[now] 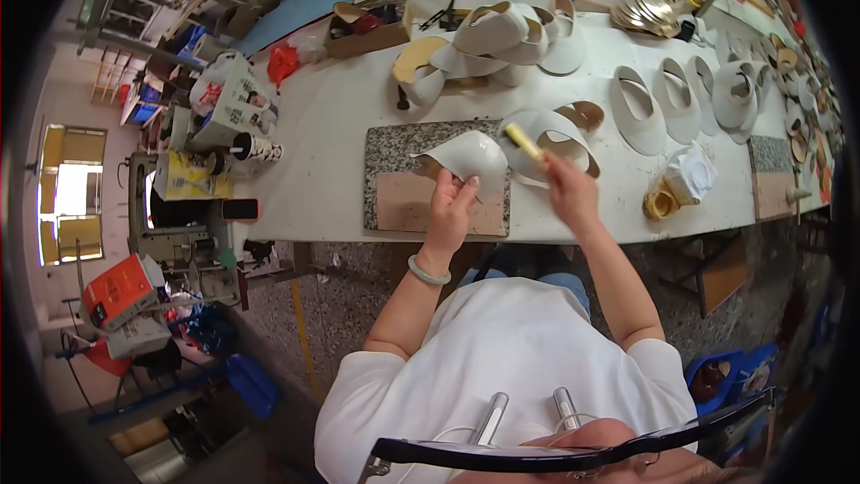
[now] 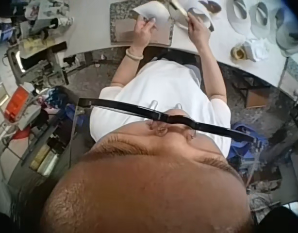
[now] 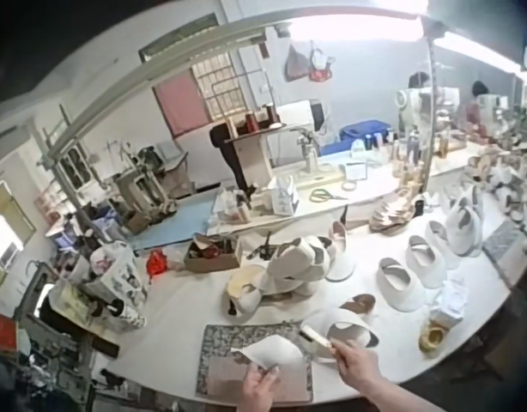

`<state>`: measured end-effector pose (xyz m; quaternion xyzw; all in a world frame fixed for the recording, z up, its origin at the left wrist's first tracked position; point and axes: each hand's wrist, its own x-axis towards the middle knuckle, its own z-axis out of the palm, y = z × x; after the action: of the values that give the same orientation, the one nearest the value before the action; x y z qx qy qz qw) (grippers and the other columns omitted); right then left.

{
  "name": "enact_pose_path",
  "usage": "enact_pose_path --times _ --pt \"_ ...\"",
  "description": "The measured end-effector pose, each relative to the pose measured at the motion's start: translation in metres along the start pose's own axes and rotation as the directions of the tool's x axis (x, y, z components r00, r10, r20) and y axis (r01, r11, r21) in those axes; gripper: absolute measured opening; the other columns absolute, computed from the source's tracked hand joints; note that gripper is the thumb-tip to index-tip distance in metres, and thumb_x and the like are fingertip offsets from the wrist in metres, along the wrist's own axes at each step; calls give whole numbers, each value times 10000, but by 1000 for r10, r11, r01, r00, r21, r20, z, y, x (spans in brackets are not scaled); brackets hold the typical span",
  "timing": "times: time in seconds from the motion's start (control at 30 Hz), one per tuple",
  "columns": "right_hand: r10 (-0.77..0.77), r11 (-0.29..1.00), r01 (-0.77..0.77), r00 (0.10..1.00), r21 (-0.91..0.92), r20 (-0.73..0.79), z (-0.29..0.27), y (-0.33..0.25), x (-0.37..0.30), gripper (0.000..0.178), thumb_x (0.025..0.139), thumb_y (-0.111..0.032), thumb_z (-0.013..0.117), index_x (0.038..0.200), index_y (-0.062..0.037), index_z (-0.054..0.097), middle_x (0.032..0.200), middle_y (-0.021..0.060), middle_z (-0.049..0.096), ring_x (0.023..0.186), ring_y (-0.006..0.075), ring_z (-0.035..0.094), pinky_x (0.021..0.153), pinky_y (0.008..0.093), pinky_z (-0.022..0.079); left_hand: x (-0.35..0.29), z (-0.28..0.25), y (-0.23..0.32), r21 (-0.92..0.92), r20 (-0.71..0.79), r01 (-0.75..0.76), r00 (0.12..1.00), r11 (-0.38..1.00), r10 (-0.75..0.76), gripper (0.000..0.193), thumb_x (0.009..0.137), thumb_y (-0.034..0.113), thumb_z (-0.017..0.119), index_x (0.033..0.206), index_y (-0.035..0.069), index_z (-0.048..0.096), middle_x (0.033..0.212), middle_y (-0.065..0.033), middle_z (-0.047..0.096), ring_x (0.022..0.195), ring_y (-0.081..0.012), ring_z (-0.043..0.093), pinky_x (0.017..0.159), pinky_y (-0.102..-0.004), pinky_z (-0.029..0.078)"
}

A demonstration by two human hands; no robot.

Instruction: The person applies glue to shoe upper pieces using a small brush and fits shoe uppers onto insoles by hand. The person then applies glue to additional shoe upper components using the brush.

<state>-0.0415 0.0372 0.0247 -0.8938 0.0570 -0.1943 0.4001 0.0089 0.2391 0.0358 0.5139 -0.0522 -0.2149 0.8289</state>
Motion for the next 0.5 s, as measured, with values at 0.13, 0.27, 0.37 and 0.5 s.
enact_pose_path --times 0.13,0.27,0.37,0.5 --pt "-37 999 36 997 22 68 14 -19 6 225 877 -137 569 1094 -115 624 805 93 584 682 297 582 580 388 458 6 -17 14 -179 -80 36 996 983 -51 354 938 57 450 1285 81 387 1164 -55 542 1079 -203 546 923 -377 462" --pt "26 1000 -26 999 0 44 26 5 14 244 850 -84 576 1087 -116 624 798 87 574 691 301 581 575 395 457 8 -27 33 -377 -78 18 996 926 -51 309 943 74 437 1249 118 422 1203 -59 549 1122 -219 550 920 -438 480" --pt "-268 962 263 960 67 80 27 -28 7 247 842 -82 589 1086 -110 620 792 88 572 693 296 587 567 386 456 12 -44 29 -500 -63 74 991 863 -122 275 952 96 441 1226 116 457 1173 -60 581 1107 -195 565 941 -438 476" --pt "32 994 -41 996 106 87 31 6 11 275 829 -63 595 1096 -118 629 789 94 561 672 296 569 589 374 456 20 -63 23 -622 -59 113 980 775 -190 285 975 138 410 1238 62 489 1216 -90 582 1117 -213 569 942 -425 491"
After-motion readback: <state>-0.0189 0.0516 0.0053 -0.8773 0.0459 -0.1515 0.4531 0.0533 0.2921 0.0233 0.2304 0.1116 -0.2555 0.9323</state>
